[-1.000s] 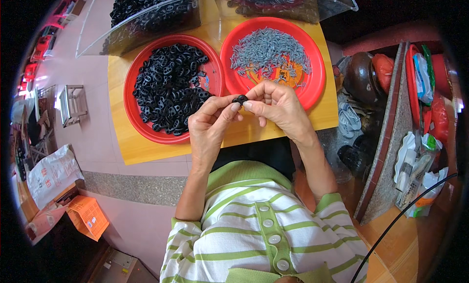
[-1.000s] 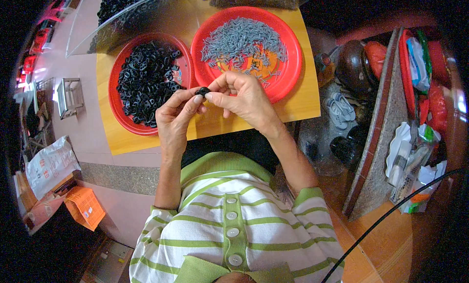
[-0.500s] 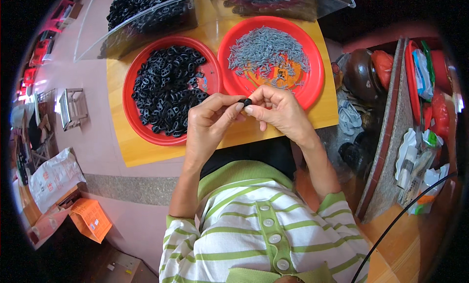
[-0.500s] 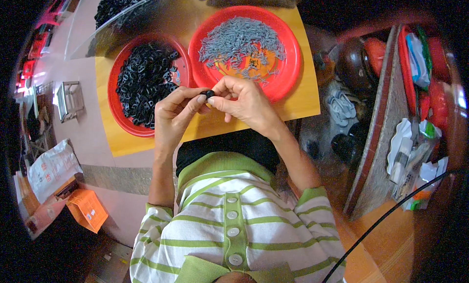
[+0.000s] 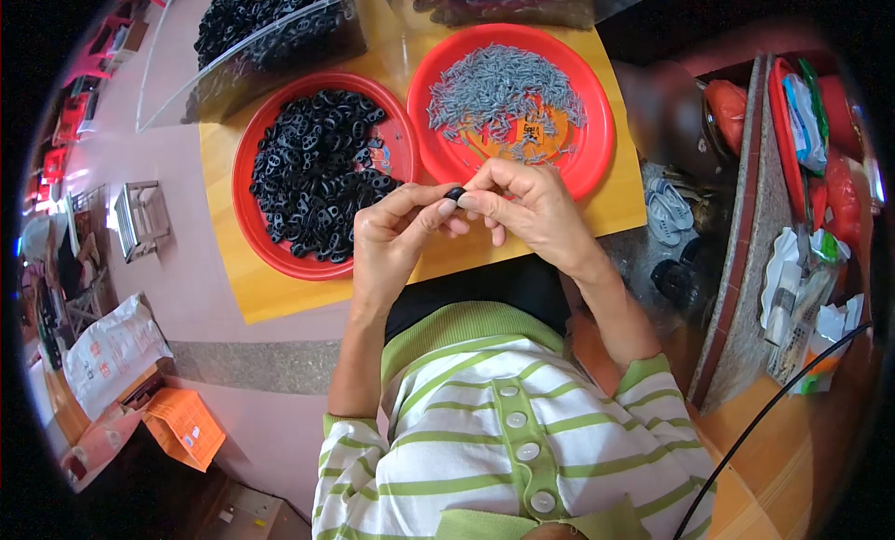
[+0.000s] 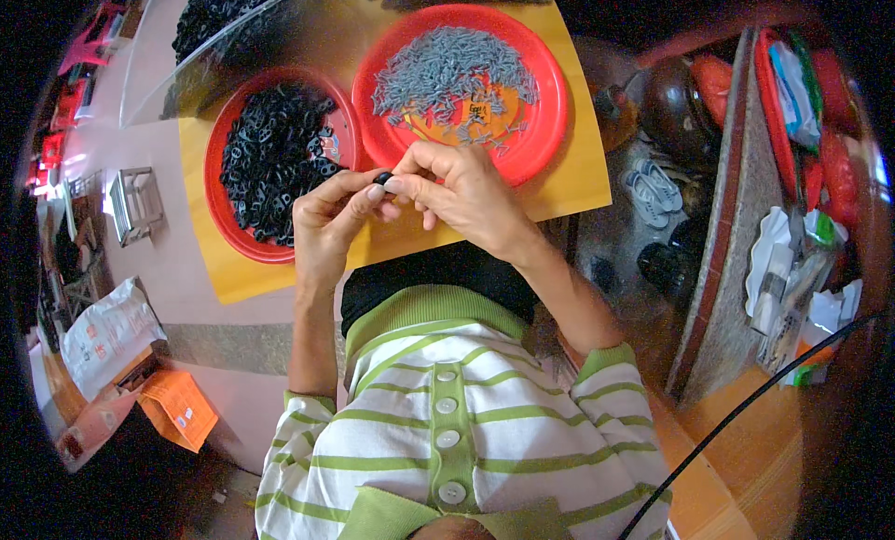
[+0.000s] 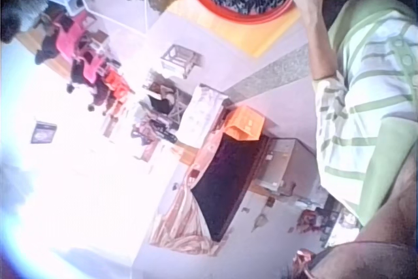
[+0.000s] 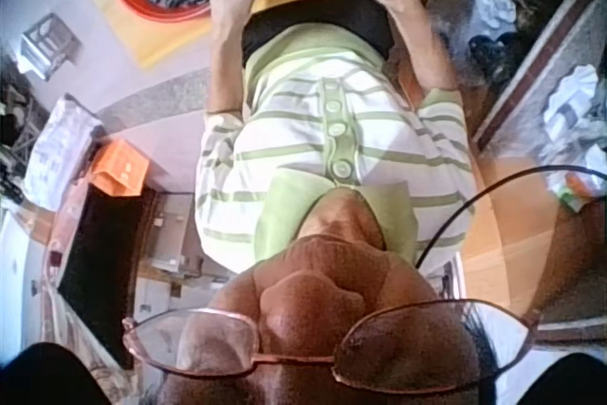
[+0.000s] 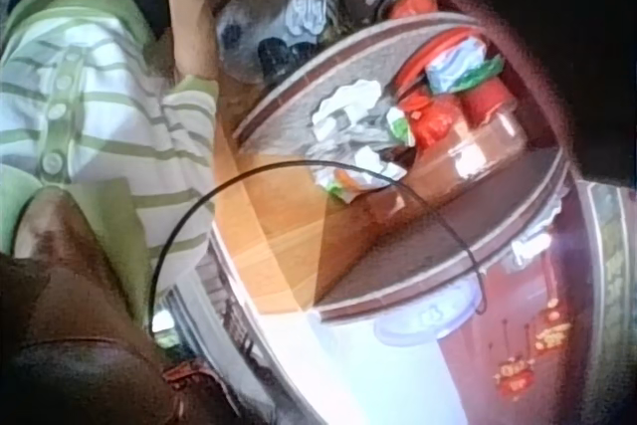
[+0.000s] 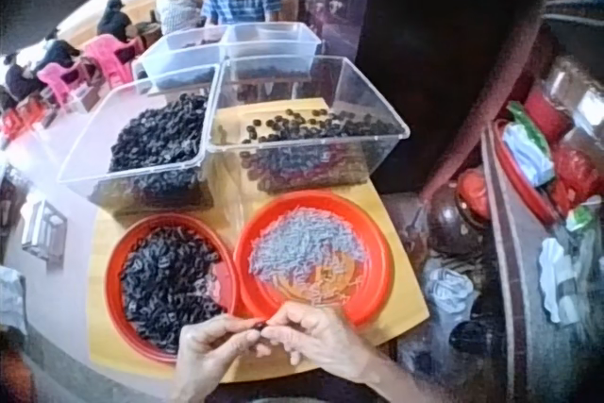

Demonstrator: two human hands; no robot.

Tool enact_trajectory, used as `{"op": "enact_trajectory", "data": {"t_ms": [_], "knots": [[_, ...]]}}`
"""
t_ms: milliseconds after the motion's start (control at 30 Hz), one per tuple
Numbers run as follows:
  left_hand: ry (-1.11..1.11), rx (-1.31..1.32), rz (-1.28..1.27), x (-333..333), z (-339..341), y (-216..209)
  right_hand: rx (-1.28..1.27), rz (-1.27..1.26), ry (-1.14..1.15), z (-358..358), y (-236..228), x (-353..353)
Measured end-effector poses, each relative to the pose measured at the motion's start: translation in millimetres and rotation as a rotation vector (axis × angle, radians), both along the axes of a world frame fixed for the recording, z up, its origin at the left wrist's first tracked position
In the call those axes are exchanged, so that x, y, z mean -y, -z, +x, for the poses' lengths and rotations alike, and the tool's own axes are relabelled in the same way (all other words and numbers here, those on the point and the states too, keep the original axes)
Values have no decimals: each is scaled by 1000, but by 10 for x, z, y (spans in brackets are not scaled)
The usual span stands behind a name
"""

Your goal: The person repeatedly picks small black plastic lock bodies from a red bowl and inserts metal pins from a second red bowl, then places the assembled units into a clear plastic bin. The process is continuous and repetitive throughout the clip.

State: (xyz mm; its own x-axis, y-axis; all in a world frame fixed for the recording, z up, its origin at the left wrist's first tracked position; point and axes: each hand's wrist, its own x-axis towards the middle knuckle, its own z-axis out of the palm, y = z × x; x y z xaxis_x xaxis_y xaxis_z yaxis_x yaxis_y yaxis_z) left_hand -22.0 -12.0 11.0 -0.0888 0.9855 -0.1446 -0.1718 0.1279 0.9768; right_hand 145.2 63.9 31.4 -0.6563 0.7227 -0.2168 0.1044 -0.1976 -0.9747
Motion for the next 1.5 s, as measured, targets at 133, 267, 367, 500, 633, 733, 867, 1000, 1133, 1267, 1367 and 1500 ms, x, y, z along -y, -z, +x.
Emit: {"op": "enact_trajectory", "data": {"t_ms": [133, 267, 367, 500, 633, 733, 867, 1000, 1133, 1267, 1367, 1500], "knots": [[-17, 85, -21, 12, 37, 15, -70, -104, 23, 11, 111, 19], [-47, 124, -42, 16, 51, -59, 0, -72, -30, 37, 20, -32], [-130, 203, -53, 5, 81, -45, 89, -43, -13, 1, -51, -33], [-310, 450, -56, -39, 131, -36, 47, 265, 210, -156, -78, 96], [-350, 583, -61, -47, 175, -38, -27, 505, 272, -215, -57, 149], [-332, 705, -63, -7, 196, 66, 34, 804, 310, -214, 47, 106], [-367, 809, -94, -31, 320, -45, 42, 854, 273, -201, 33, 110], [-380, 843, -130, -16, 375, -118, 26, 844, 293, -193, 63, 94], [-361, 786, -83, -23, 376, -82, -80, 607, 256, -154, 58, 71], [-365, 619, -20, -14, 368, -80, -114, 536, 230, -126, 41, 46], [-317, 504, -8, 15, 313, -37, -78, 555, 217, -101, 17, 40], [-311, 352, 20, 17, 273, -40, -88, 461, 216, -89, 3, 53]]}}
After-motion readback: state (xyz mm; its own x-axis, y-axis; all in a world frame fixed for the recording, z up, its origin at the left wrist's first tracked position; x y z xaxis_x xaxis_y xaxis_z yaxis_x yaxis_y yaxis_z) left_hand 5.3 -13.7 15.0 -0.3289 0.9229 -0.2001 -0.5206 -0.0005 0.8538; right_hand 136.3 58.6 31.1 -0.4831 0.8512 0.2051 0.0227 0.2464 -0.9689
